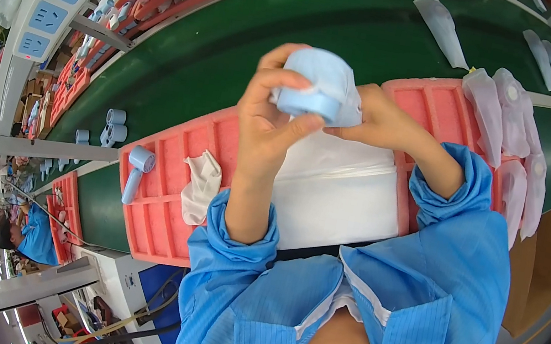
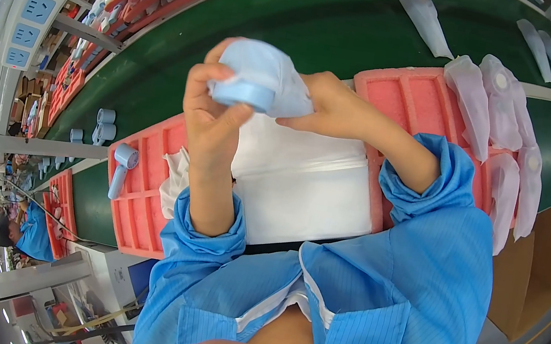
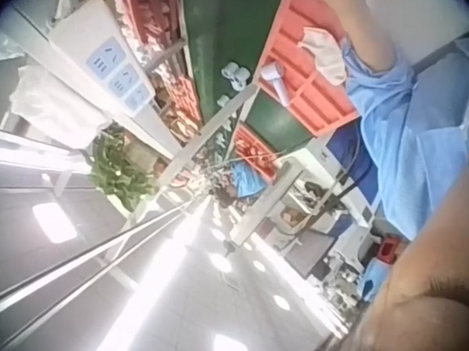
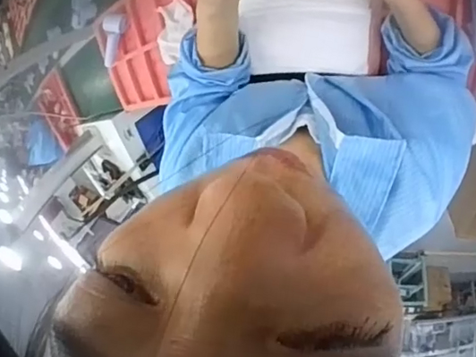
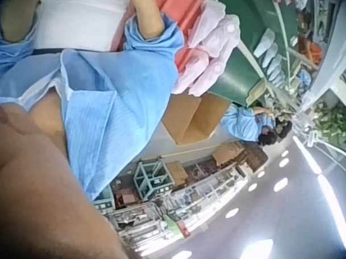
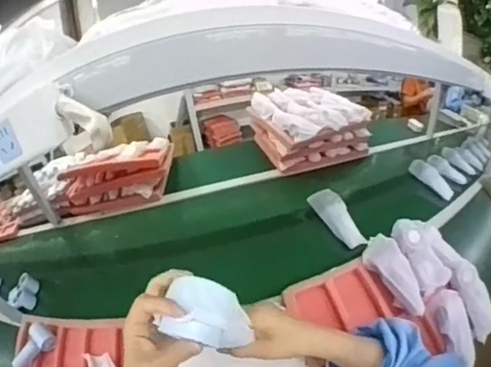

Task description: The person packages plastic components into foam pouches by hand, taking the components from a red tray and inserting them into the pouches.

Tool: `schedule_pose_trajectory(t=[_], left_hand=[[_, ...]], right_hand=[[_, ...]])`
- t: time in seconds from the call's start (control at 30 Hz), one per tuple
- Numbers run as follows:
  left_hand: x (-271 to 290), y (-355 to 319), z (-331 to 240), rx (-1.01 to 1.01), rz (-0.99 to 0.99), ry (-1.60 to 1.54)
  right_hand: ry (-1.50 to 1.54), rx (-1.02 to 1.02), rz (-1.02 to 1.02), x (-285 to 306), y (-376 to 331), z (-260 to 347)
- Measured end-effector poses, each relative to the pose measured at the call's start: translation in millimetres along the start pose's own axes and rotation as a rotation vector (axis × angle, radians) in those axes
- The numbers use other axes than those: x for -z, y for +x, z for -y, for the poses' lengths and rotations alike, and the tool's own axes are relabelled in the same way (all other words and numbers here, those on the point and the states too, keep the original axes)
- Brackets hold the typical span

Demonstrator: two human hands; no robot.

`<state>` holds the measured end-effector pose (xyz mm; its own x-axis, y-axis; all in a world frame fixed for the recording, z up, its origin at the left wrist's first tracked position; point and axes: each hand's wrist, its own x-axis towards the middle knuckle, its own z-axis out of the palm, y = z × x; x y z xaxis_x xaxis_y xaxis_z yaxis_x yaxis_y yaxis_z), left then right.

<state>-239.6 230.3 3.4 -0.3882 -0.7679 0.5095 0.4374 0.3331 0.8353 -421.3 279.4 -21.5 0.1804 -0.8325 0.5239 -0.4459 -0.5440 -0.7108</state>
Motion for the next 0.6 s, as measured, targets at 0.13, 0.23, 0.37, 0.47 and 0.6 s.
schedule_pose_trajectory(t=[0.13, 0.23, 0.37, 0.47, 0.6], left_hand=[[-0.6, -3.4, 3.7, -0.006, -0.203, 0.146], [-8.1, -6.2, 8.3, -0.065, -0.27, 0.292], [-13.2, -7.9, 9.0, -0.276, -0.21, 0.553], [-9.2, -7.3, 3.9, -0.415, -0.141, 0.873], [5.2, 0.7, -1.5, -0.337, -0.272, 0.825]], right_hand=[[-0.095, -0.103, -0.022, -0.2, -3.2, -5.3], [-0.418, -0.174, -0.172, 0.8, -3.6, -2.2], [-0.471, -0.05, -0.195, -6.2, -2.5, 0.7], [-0.445, -0.065, -0.277, -1.8, -2.4, 7.6], [-0.211, -0.154, -0.182, 1.0, -6.3, 10.5]])
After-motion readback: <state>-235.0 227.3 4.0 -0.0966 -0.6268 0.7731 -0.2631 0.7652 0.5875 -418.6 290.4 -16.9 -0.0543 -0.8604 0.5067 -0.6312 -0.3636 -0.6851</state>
